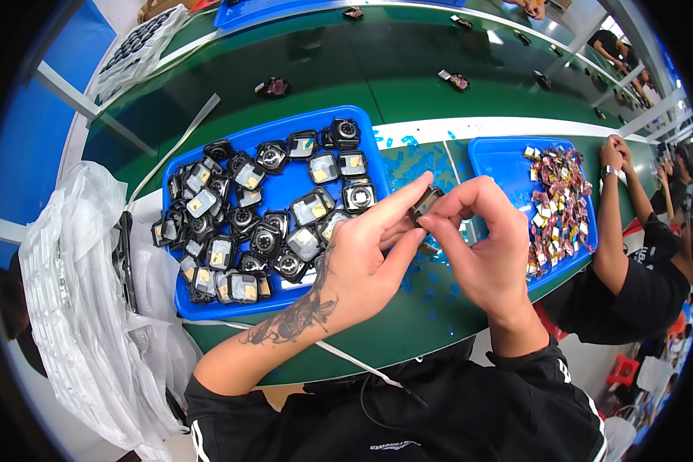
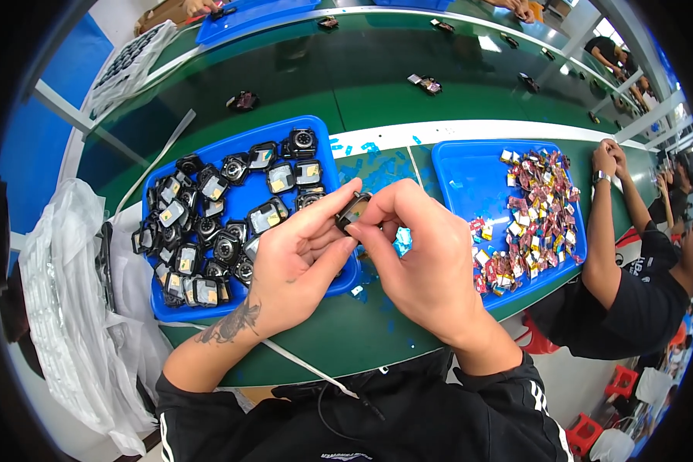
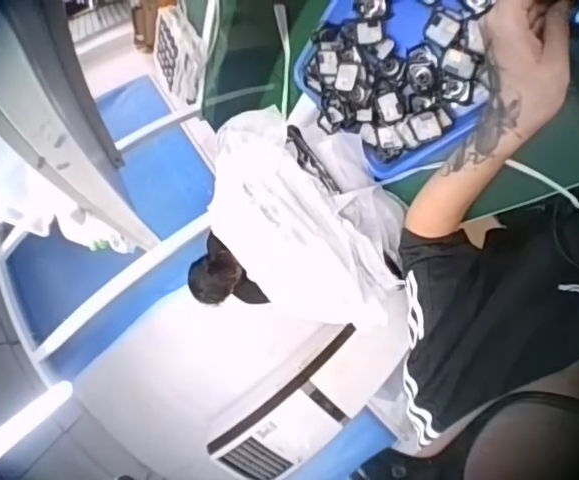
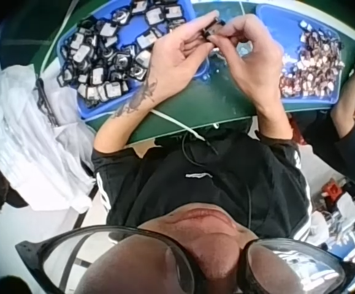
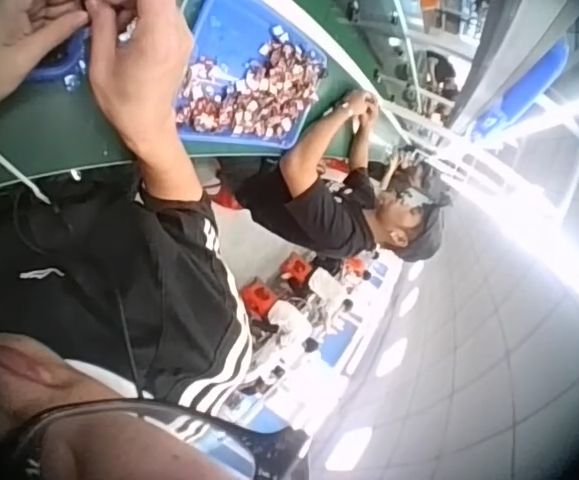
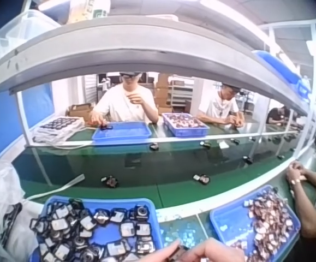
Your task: Assembling smartwatches by connecting batteries and wiring to the main watch body at an electronics assembly line.
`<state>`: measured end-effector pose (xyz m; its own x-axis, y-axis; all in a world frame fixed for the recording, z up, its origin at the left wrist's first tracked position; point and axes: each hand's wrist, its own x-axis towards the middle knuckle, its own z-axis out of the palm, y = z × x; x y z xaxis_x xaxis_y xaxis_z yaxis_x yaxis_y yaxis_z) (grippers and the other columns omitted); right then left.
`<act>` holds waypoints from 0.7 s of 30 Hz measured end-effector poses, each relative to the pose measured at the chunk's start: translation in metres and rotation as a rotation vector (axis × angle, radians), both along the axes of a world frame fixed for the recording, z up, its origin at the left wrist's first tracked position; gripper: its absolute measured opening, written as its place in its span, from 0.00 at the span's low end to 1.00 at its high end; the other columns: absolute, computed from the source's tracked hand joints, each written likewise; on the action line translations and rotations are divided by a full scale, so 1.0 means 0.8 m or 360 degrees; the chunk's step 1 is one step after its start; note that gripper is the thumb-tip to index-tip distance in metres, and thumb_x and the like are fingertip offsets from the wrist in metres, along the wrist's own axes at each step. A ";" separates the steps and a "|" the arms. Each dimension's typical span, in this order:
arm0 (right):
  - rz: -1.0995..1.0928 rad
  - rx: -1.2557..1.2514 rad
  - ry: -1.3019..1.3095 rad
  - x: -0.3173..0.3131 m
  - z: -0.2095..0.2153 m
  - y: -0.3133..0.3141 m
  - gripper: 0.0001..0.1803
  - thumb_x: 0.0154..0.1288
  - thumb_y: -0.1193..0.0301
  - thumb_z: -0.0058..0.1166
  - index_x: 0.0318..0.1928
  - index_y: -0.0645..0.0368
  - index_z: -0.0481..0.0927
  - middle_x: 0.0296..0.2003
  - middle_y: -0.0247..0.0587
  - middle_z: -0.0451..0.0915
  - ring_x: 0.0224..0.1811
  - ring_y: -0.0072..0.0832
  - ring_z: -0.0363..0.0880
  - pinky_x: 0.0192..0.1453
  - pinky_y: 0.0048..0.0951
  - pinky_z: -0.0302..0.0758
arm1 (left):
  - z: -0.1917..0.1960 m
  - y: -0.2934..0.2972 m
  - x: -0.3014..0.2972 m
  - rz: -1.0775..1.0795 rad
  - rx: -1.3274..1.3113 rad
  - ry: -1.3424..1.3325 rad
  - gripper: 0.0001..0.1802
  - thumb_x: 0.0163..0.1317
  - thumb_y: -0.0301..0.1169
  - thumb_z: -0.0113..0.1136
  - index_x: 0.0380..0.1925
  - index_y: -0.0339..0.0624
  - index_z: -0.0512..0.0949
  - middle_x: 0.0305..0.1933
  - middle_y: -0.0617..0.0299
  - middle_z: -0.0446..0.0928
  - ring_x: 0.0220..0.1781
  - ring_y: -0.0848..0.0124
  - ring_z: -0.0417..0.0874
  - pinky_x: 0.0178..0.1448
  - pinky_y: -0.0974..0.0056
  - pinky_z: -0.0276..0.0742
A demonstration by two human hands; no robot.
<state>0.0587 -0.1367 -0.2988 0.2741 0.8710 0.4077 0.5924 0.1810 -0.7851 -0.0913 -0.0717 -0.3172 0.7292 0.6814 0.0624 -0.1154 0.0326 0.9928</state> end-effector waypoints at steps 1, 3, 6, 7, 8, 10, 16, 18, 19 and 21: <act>-0.0006 0.0000 -0.0001 0.000 0.001 -0.001 0.12 0.52 0.83 0.66 0.31 0.61 0.74 0.26 0.38 0.77 0.24 0.25 0.75 0.29 0.26 0.72 | 0.001 0.000 0.000 -0.0003 0.0014 0.0028 0.30 0.66 0.13 0.50 0.69 0.32 0.62 0.65 0.49 0.71 0.64 0.66 0.76 0.66 0.66 0.71; -0.0060 -0.0082 -0.0167 0.001 0.004 -0.003 0.14 0.50 0.82 0.67 0.29 0.60 0.72 0.25 0.37 0.75 0.24 0.28 0.72 0.29 0.28 0.68 | -0.001 0.000 -0.001 -0.0024 0.0115 0.0054 0.29 0.66 0.13 0.50 0.68 0.32 0.62 0.65 0.48 0.71 0.63 0.67 0.76 0.66 0.66 0.72; -0.0103 0.0024 -0.0261 0.002 0.006 -0.007 0.16 0.48 0.82 0.67 0.27 0.58 0.69 0.25 0.37 0.73 0.25 0.30 0.69 0.28 0.30 0.64 | 0.002 0.001 -0.003 -0.0054 0.0220 0.0090 0.28 0.66 0.13 0.49 0.68 0.31 0.63 0.64 0.48 0.72 0.62 0.67 0.77 0.65 0.66 0.72; -0.0106 0.0025 -0.0260 0.003 0.008 -0.007 0.16 0.48 0.82 0.67 0.27 0.58 0.69 0.25 0.37 0.73 0.25 0.30 0.69 0.28 0.30 0.64 | 0.003 0.001 -0.003 -0.0066 0.0225 0.0095 0.28 0.66 0.13 0.48 0.67 0.31 0.63 0.63 0.48 0.72 0.61 0.68 0.78 0.64 0.66 0.73; -0.0101 -0.0019 -0.0269 0.005 0.010 -0.005 0.15 0.50 0.82 0.66 0.30 0.59 0.70 0.28 0.36 0.74 0.27 0.28 0.70 0.30 0.28 0.66 | 0.002 0.001 -0.003 -0.0068 0.0225 0.0098 0.28 0.66 0.13 0.48 0.67 0.31 0.63 0.63 0.48 0.72 0.61 0.68 0.78 0.64 0.66 0.73; -0.0104 -0.0066 -0.0279 0.011 0.005 -0.003 0.14 0.51 0.81 0.66 0.32 0.60 0.71 0.31 0.36 0.74 0.30 0.26 0.71 0.32 0.26 0.67 | -0.002 -0.001 0.001 -0.0032 0.0025 -0.0030 0.29 0.66 0.13 0.48 0.68 0.31 0.61 0.60 0.48 0.74 0.59 0.68 0.79 0.63 0.65 0.74; 0.0256 -0.0210 0.0879 0.031 -0.018 -0.026 0.16 0.62 0.82 0.58 0.51 0.64 0.74 0.43 0.37 0.79 0.44 0.20 0.77 0.48 0.22 0.77 | 0.002 0.013 0.004 0.0098 -0.0165 -0.0397 0.24 0.66 0.14 0.47 0.63 0.34 0.67 0.58 0.51 0.75 0.59 0.70 0.78 0.61 0.67 0.75; 0.0234 -0.0235 0.0783 0.025 -0.017 -0.032 0.16 0.62 0.82 0.57 0.51 0.65 0.74 0.41 0.37 0.80 0.41 0.20 0.79 0.47 0.21 0.78 | 0.006 0.006 0.003 0.0139 -0.0137 -0.0319 0.21 0.66 0.15 0.50 0.59 0.32 0.71 0.55 0.51 0.77 0.57 0.69 0.80 0.59 0.67 0.76; 0.0210 -0.0259 0.0690 0.024 -0.017 -0.033 0.16 0.62 0.83 0.57 0.51 0.66 0.74 0.39 0.37 0.81 0.39 0.20 0.80 0.45 0.21 0.79 | 0.007 0.004 0.003 0.0176 -0.0110 -0.0240 0.18 0.65 0.17 0.54 0.55 0.31 0.75 0.53 0.50 0.79 0.54 0.68 0.82 0.58 0.67 0.78; 0.0211 -0.0230 0.0871 0.021 -0.012 -0.028 0.15 0.63 0.84 0.56 0.50 0.66 0.74 0.37 0.38 0.82 0.38 0.19 0.81 0.44 0.21 0.79 | 0.006 0.009 -0.002 0.0172 0.0275 -0.0067 0.14 0.64 0.17 0.55 0.50 0.32 0.78 0.53 0.51 0.79 0.53 0.68 0.83 0.57 0.67 0.78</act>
